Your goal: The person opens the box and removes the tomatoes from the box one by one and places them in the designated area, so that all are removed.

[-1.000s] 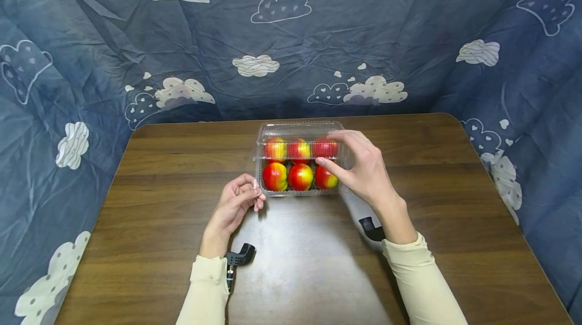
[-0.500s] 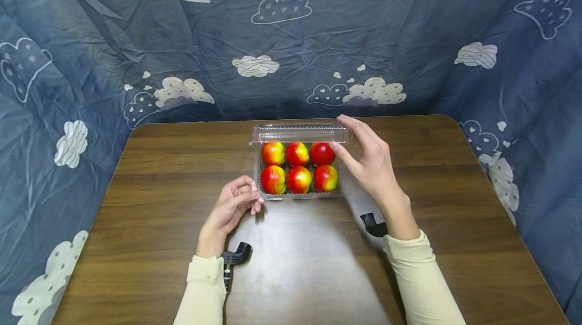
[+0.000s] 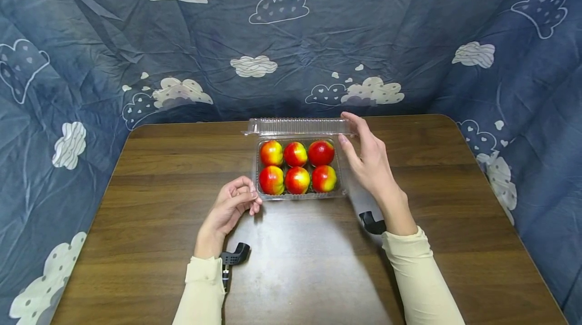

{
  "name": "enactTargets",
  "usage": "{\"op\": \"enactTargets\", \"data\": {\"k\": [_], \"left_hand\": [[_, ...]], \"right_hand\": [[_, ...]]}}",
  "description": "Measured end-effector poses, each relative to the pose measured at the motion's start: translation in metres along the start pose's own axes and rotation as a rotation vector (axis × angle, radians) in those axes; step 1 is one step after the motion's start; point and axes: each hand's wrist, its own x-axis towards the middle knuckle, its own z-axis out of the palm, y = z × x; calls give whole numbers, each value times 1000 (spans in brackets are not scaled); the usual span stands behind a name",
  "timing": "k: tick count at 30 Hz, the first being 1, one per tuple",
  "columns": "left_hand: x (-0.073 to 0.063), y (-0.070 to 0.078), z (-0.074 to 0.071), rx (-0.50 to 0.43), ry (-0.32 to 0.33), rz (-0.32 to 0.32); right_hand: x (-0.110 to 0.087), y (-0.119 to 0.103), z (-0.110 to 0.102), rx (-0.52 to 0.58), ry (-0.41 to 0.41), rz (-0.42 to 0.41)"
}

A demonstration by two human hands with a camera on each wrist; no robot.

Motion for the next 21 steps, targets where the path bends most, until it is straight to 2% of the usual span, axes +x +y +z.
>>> {"op": "enactTargets", "data": {"k": [6,15,21], "left_hand": [[0,0,-1,4,4,-10],[0,-1,-2,1,-9,4],[1,-2,-1,2,-6,1]], "right_hand": [[4,6,4,-5,9,5],[10,15,9,119,76,28],[13,26,13,163,73,48]]}}
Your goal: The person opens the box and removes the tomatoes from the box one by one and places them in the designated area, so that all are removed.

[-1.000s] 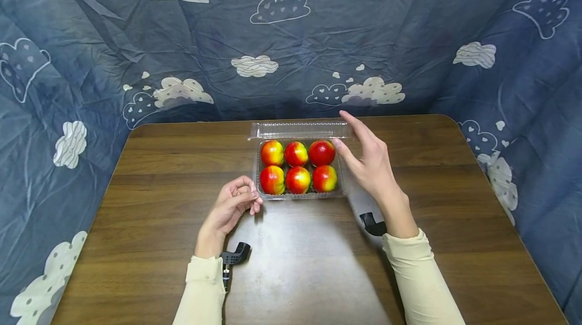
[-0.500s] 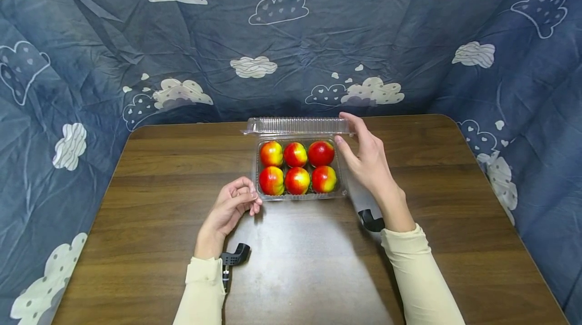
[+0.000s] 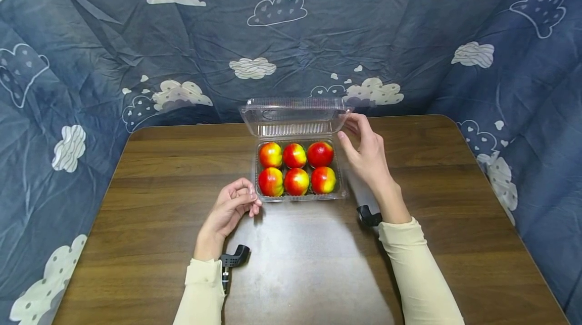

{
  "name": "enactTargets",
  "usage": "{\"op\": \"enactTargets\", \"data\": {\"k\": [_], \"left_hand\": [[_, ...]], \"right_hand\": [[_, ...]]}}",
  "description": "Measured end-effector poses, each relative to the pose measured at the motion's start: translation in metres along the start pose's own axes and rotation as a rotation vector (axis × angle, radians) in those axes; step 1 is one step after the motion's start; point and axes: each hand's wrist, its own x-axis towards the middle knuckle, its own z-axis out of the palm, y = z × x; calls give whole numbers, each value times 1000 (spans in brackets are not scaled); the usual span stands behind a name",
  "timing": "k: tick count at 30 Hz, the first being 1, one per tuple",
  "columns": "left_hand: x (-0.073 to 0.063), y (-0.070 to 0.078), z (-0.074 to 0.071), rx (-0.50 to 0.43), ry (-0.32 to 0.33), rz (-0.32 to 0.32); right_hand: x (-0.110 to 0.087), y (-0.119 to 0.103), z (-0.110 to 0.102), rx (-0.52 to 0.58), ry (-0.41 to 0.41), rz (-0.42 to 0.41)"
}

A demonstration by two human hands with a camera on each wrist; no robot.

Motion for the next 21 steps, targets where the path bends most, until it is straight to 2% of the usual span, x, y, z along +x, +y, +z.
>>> {"op": "enactTargets", "data": {"k": [9,14,18,21], "left_hand": [[0,1,-1,-3,1,2],[0,1,-1,-8,0,-4],[0,0,-2,-10,2,-7],[1,0,-2,-12,2,-4]], "right_hand": [[2,13,6,46,-49,7],[2,13,8,118,-97,15],[1,17,9,173,-102,27],[1,23,9,161,-100,27]]}}
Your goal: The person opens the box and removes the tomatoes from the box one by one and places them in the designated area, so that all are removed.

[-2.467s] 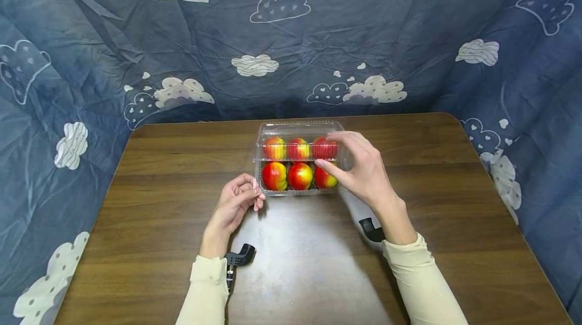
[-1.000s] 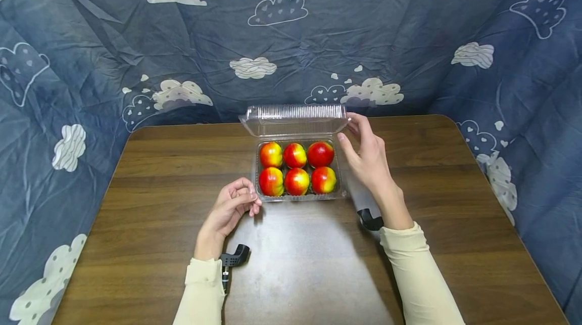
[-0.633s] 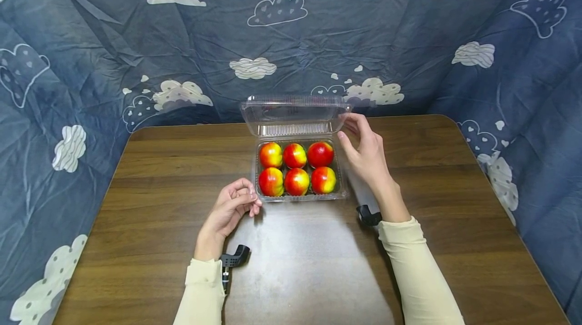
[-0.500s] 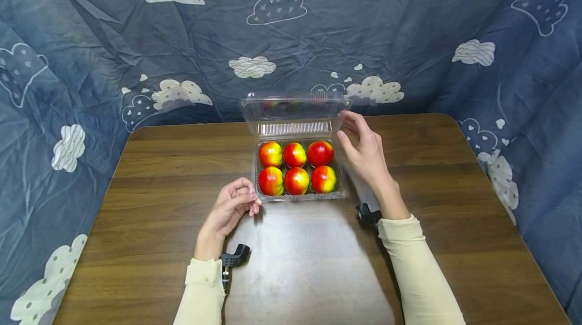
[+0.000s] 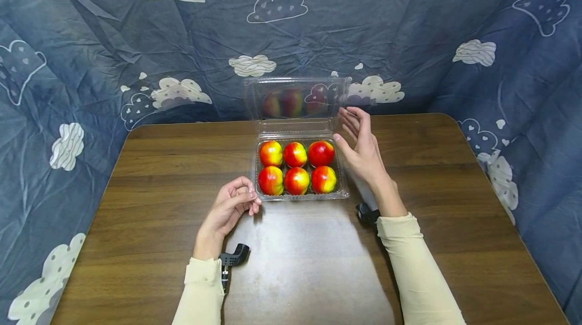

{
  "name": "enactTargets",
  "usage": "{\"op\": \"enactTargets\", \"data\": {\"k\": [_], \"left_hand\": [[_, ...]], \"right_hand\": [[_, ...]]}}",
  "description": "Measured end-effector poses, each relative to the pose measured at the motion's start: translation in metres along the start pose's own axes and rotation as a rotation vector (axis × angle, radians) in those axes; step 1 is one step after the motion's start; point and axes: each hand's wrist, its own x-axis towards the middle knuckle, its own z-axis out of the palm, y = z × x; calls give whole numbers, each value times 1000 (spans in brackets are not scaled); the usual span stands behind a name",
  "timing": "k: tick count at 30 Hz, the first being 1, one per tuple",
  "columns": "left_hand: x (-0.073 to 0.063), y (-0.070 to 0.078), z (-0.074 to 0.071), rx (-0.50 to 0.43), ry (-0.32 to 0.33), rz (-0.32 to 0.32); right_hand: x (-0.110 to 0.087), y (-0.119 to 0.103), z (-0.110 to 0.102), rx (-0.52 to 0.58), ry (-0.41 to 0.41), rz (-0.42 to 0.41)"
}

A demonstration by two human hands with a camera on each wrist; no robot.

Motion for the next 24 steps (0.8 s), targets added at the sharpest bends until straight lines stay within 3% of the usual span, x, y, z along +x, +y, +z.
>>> {"op": "enactTargets", "data": {"k": [6,24], "left_hand": [[0,0,1,3,-3,6],[0,-2,-1,5,-3,7]], "right_hand": [[1,11,-1,-118,-21,-3],[3,29,9,-305,-160,84]]}}
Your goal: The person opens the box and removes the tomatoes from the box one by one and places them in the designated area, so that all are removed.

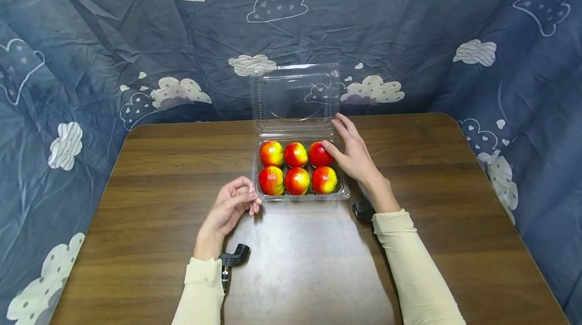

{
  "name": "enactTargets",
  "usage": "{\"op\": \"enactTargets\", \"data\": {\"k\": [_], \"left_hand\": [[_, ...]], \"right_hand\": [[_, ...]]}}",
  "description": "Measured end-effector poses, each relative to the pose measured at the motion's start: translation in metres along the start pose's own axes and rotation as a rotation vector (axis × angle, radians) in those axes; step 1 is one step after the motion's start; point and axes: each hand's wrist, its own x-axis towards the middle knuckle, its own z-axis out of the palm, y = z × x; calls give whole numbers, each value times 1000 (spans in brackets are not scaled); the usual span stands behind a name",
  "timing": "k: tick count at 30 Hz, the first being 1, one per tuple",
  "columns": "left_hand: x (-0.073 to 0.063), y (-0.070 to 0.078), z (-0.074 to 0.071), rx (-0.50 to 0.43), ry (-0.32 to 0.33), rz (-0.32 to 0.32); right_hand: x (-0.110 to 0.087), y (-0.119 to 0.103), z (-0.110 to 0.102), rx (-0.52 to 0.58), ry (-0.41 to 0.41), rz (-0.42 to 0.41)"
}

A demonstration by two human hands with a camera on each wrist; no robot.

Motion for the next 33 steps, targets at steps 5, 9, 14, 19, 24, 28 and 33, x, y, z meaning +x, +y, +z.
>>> {"op": "enactTargets", "data": {"k": [5,9,14,19,24,28,33], "left_hand": [[0,2,1,-1,2,-2],[0,3,3,0,7,-7],[1,3,2,-2,4,-9],[-1,0,0,2,6,-4],[-3,-2,-1,4,5,4],[-3,-2,-1,5,9,7],[0,-1,0,11,-3,6]], "right_hand": [[0,2,3,11,-9,1],[0,4,4,12,-29,32],[-1,5,4,1,-61,82],[-3,6,4,-5,-106,87],[-5,7,6,-3,-166,111],[-7,9,6,-5,-193,124],[-7,12,5,-1,-204,121]]}}
